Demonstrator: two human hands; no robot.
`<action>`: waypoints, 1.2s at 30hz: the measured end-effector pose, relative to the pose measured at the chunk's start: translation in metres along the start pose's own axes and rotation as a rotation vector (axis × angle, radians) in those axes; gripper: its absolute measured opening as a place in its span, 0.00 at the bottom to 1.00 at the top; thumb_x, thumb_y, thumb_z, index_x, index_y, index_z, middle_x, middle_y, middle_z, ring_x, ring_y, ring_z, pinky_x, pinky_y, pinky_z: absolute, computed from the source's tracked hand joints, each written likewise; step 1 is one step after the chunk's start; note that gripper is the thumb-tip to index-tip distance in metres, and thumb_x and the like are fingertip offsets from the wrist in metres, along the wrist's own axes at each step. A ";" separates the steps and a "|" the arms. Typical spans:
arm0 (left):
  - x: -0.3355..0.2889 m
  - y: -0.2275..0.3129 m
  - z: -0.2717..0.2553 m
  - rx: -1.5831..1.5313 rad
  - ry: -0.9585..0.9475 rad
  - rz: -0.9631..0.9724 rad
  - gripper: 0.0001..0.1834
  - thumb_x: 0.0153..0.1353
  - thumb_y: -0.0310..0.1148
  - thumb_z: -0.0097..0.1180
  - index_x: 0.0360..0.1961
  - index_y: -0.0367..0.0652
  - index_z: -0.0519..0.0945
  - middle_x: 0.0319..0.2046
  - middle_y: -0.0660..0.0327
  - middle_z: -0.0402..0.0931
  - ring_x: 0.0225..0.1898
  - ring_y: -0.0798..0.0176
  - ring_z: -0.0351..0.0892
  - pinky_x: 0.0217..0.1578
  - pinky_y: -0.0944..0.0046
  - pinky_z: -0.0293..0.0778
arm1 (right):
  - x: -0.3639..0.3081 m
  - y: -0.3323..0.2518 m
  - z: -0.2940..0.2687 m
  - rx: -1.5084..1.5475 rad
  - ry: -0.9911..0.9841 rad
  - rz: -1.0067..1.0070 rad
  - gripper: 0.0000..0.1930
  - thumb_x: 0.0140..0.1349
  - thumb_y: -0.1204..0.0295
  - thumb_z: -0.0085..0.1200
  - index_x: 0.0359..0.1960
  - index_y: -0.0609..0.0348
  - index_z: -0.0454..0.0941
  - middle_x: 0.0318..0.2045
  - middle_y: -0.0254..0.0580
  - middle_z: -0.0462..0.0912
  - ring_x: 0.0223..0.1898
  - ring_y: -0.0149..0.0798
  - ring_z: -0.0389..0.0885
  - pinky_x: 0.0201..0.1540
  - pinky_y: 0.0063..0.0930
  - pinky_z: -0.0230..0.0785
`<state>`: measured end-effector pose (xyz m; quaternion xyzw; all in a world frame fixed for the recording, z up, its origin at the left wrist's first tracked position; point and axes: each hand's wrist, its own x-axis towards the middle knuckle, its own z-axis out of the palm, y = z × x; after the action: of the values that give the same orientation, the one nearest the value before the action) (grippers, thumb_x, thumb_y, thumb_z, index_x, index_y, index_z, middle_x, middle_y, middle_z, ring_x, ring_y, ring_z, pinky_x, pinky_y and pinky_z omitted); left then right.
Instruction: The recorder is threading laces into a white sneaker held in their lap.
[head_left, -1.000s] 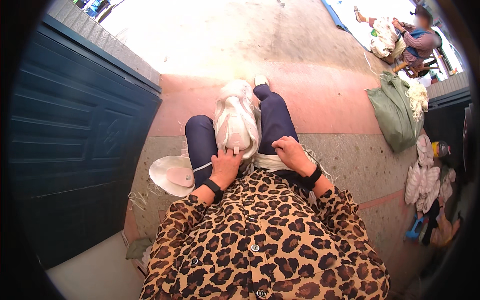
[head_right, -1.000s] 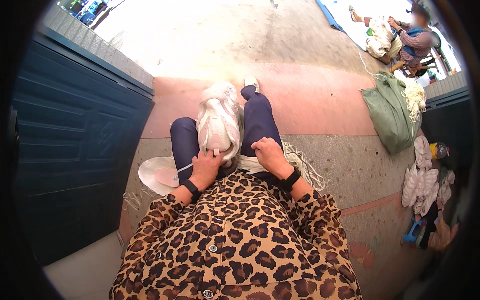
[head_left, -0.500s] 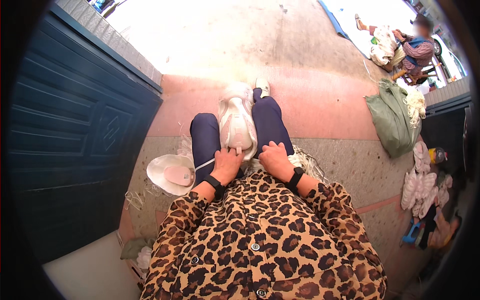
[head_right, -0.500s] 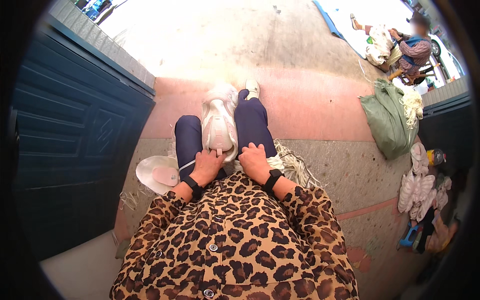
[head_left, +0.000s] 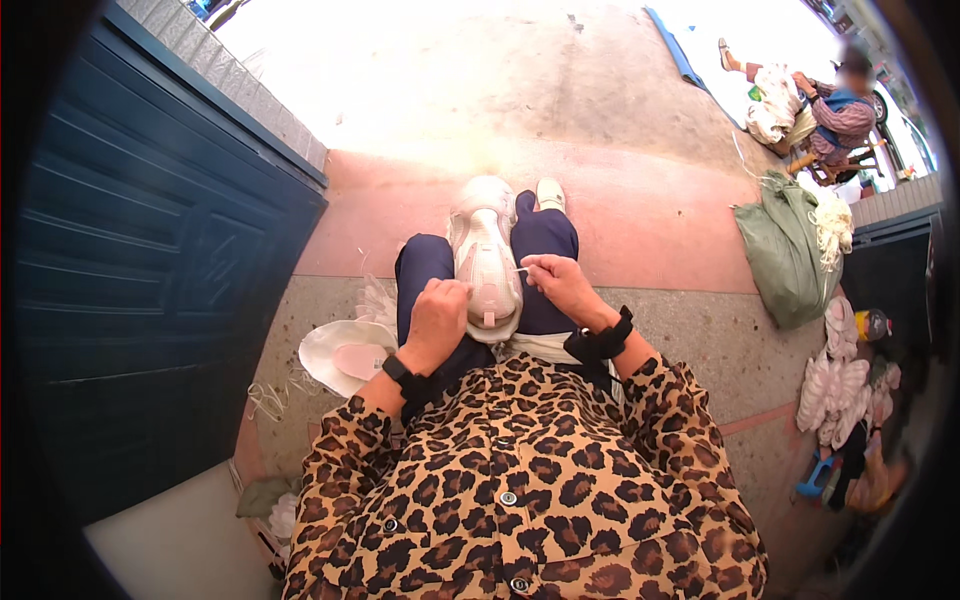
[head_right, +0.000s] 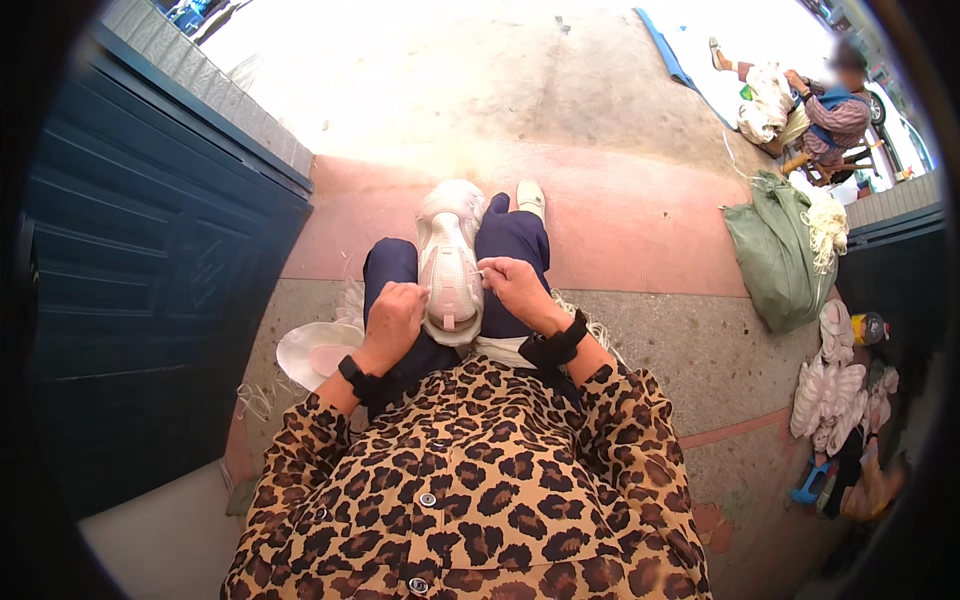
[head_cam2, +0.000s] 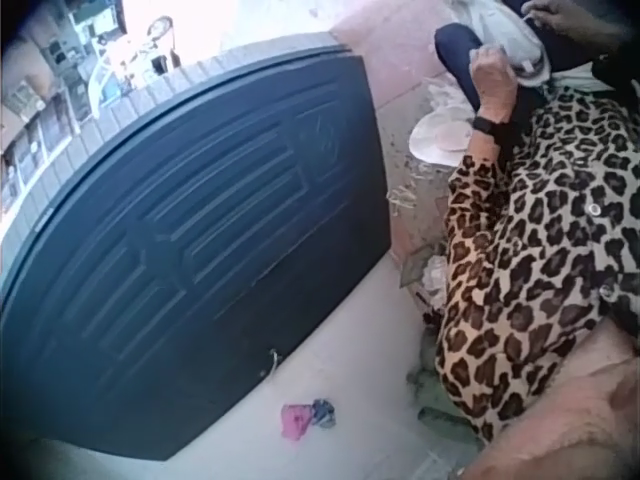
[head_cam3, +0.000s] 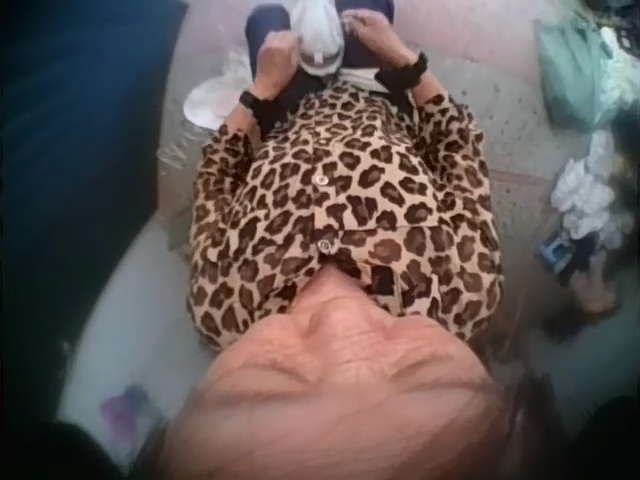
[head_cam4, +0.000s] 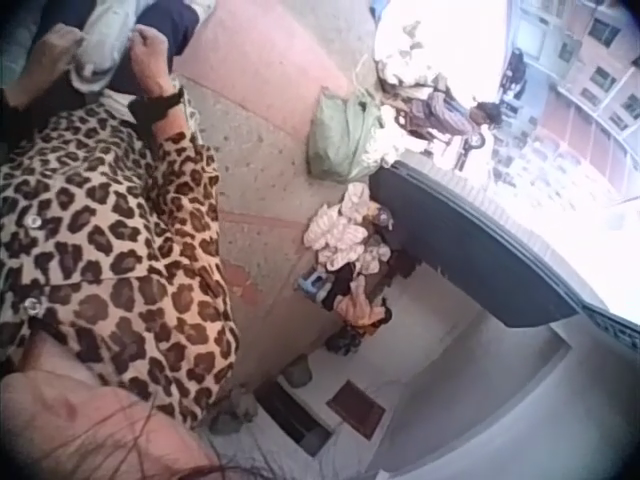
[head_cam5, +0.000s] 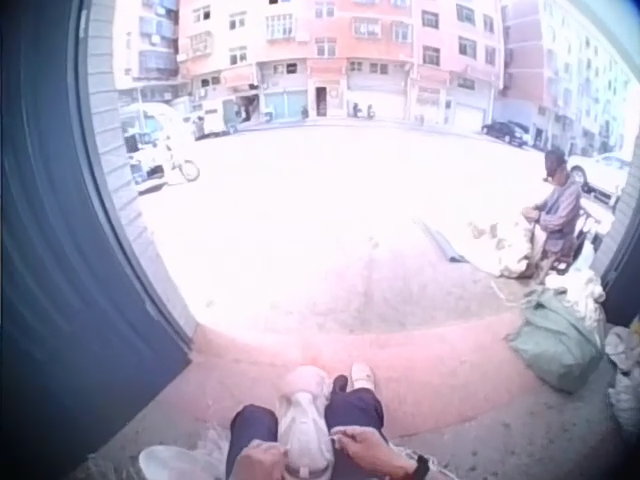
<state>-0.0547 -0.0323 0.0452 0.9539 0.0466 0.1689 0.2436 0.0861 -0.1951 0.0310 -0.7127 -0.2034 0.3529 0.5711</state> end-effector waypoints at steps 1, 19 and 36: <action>0.011 -0.007 0.004 -0.029 0.001 -0.036 0.05 0.51 0.25 0.48 0.28 0.37 0.76 0.25 0.54 0.74 0.31 0.52 0.71 0.33 0.56 0.68 | 0.009 -0.001 0.000 0.005 0.005 0.000 0.11 0.59 0.75 0.45 0.38 0.71 0.74 0.23 0.35 0.76 0.27 0.26 0.71 0.32 0.18 0.65; 0.068 -0.037 0.055 -0.105 -0.117 -0.258 0.06 0.48 0.31 0.56 0.24 0.38 0.78 0.26 0.50 0.74 0.32 0.49 0.74 0.34 0.56 0.70 | 0.056 0.023 0.001 -0.458 0.017 -0.099 0.10 0.52 0.71 0.48 0.29 0.64 0.79 0.26 0.54 0.78 0.31 0.51 0.77 0.36 0.36 0.68; 0.069 -0.034 0.058 -0.323 -0.078 -0.515 0.08 0.46 0.32 0.57 0.24 0.37 0.80 0.21 0.51 0.77 0.25 0.54 0.78 0.28 0.62 0.73 | 0.060 0.030 0.028 -0.551 0.234 -0.145 0.07 0.53 0.70 0.50 0.26 0.61 0.77 0.30 0.47 0.74 0.36 0.48 0.73 0.39 0.37 0.67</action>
<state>0.0302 -0.0170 0.0016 0.8653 0.2501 0.0701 0.4287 0.1023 -0.1430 -0.0164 -0.8602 -0.2747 0.1581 0.3995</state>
